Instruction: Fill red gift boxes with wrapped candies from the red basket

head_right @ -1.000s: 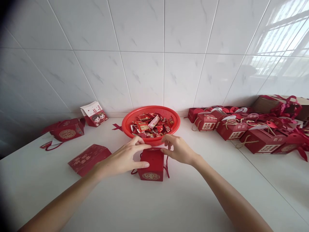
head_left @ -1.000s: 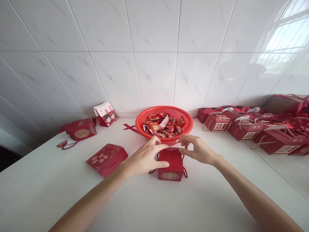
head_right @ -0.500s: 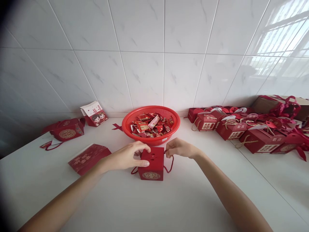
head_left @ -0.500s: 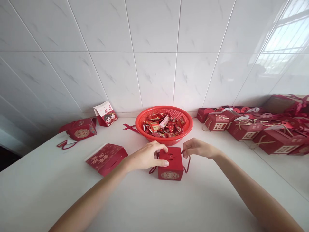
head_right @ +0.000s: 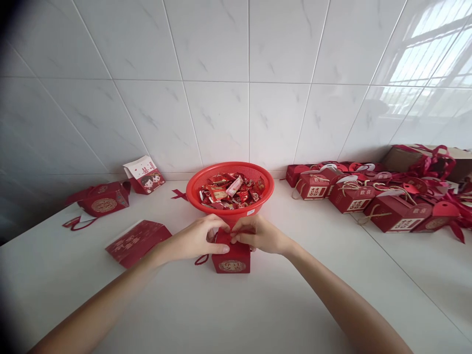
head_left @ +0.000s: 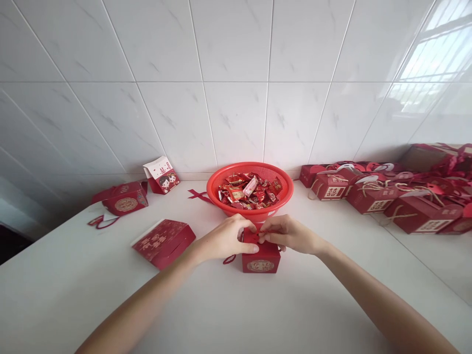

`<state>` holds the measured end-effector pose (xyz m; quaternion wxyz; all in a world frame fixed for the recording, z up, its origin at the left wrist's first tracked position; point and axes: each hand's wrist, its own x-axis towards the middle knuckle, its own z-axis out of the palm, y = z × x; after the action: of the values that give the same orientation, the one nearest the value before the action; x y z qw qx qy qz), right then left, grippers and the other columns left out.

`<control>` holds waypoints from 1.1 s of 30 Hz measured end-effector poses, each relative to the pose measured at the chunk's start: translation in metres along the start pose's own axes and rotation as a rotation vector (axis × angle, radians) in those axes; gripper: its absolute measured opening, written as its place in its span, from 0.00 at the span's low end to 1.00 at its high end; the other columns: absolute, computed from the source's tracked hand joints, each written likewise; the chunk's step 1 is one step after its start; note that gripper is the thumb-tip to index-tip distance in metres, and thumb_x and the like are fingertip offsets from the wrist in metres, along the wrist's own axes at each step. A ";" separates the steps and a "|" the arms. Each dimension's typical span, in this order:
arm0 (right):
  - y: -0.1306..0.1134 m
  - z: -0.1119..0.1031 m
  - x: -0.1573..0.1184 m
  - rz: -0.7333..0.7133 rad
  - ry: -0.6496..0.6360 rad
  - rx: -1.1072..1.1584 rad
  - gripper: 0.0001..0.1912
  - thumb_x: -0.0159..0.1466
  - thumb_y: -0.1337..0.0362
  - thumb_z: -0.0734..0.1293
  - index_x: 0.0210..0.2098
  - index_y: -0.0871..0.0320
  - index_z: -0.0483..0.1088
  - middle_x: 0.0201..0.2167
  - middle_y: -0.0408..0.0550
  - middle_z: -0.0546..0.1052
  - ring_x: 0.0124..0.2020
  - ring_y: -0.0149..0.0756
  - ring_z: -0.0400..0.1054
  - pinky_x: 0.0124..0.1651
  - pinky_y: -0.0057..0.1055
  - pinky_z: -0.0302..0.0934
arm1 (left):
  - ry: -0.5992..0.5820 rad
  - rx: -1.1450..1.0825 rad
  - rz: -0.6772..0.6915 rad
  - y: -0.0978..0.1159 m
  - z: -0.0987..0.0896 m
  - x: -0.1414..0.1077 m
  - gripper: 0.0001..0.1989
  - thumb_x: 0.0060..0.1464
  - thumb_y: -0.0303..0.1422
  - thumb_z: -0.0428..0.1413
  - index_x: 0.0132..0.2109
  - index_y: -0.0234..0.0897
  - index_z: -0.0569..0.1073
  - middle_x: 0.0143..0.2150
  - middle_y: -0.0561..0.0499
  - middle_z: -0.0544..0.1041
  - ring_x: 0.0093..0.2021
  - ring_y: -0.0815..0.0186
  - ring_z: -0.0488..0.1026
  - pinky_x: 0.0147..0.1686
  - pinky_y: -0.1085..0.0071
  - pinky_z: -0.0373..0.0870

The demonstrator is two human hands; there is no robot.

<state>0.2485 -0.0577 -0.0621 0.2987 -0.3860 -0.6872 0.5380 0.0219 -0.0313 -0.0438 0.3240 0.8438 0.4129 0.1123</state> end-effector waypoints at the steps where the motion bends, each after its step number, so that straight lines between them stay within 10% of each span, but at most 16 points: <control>1: 0.002 0.000 0.001 -0.003 0.008 0.007 0.12 0.61 0.57 0.71 0.37 0.60 0.73 0.34 0.47 0.79 0.22 0.26 0.64 0.23 0.26 0.61 | 0.000 0.003 -0.001 0.001 0.000 0.000 0.20 0.51 0.46 0.63 0.46 0.39 0.78 0.44 0.49 0.75 0.43 0.56 0.73 0.41 0.65 0.70; 15: 0.007 -0.001 0.002 -0.006 0.075 0.008 0.15 0.60 0.53 0.71 0.37 0.60 0.76 0.34 0.49 0.80 0.25 0.29 0.67 0.25 0.28 0.64 | 0.035 -0.022 -0.008 0.001 0.001 0.000 0.22 0.47 0.44 0.65 0.47 0.38 0.80 0.48 0.47 0.75 0.37 0.61 0.73 0.35 0.67 0.70; 20: -0.006 -0.005 0.000 -0.064 0.215 0.063 0.17 0.58 0.51 0.73 0.34 0.60 0.76 0.29 0.46 0.77 0.26 0.31 0.68 0.31 0.31 0.65 | -0.021 -0.334 -0.081 0.012 -0.021 -0.003 0.27 0.49 0.40 0.65 0.56 0.37 0.75 0.38 0.51 0.77 0.30 0.66 0.72 0.32 0.69 0.69; 26: -0.048 -0.019 -0.004 -0.084 0.344 -0.001 0.19 0.59 0.48 0.72 0.27 0.59 0.72 0.23 0.44 0.74 0.28 0.33 0.68 0.35 0.33 0.63 | 0.031 -0.872 0.067 0.046 -0.057 -0.010 0.20 0.51 0.37 0.66 0.51 0.38 0.75 0.55 0.44 0.74 0.48 0.59 0.77 0.53 0.56 0.73; 33: -0.077 -0.010 -0.010 -0.102 0.409 -0.023 0.18 0.55 0.53 0.75 0.36 0.56 0.68 0.27 0.44 0.77 0.30 0.36 0.71 0.32 0.32 0.63 | 0.093 -0.875 0.233 0.086 -0.052 -0.002 0.16 0.57 0.33 0.62 0.52 0.38 0.75 0.58 0.43 0.73 0.62 0.52 0.68 0.61 0.52 0.67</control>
<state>0.2456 -0.0706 0.0146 0.4544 -0.4551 -0.6371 0.4249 0.0498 -0.0479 0.0513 0.6164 0.6623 0.2433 0.3497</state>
